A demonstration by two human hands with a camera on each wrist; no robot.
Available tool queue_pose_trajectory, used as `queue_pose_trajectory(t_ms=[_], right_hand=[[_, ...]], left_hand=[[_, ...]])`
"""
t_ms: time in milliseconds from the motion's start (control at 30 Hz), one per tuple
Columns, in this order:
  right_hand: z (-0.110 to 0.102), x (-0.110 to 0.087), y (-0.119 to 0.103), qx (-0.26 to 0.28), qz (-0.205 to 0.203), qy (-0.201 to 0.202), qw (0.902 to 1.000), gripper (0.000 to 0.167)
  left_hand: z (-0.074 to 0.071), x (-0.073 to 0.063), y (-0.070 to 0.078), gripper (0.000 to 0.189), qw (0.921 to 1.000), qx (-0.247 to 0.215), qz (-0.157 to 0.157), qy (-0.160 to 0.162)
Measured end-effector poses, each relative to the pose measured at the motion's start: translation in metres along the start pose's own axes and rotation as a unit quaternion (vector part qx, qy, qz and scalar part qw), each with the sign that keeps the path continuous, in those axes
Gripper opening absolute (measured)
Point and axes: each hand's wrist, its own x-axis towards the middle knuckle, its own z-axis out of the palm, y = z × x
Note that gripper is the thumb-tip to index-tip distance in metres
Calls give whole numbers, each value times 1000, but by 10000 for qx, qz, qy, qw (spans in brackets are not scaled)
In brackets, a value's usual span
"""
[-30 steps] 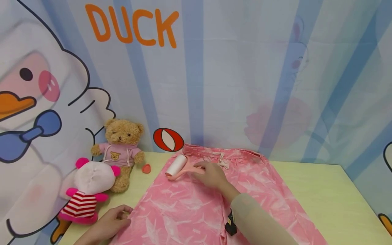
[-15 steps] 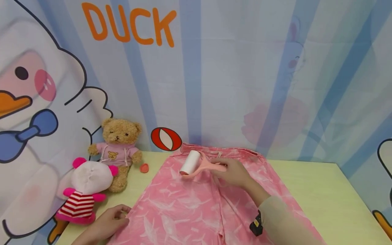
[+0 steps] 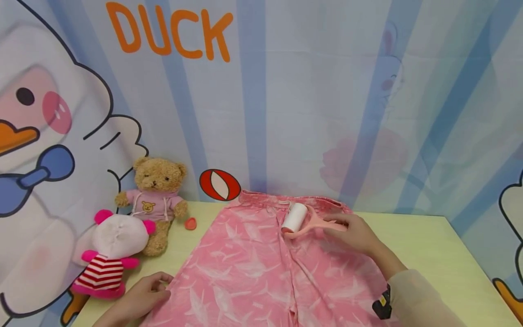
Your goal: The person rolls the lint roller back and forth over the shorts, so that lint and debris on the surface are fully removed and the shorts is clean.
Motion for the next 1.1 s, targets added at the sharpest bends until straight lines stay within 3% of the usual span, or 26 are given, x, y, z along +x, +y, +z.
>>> queue_pose_trajectory(t_ms=[267,467,667,1100], right_hand=[[-2,-4,19,-146,300,72,9994,47],[-1,2,21,-1033,68,153,9945,44],[-5,4,22,-1931,-267,217,9806,46],[-32,-18,46,-1543,200,301,9874,51]], left_hand=[[0,1,-1,31,9999,104,101,40],[0,0,-1,31,9999,75,118,30],[0,0,-1,31,9999,57,84,76],[2,0,-3,30,9998,-179,47,47]])
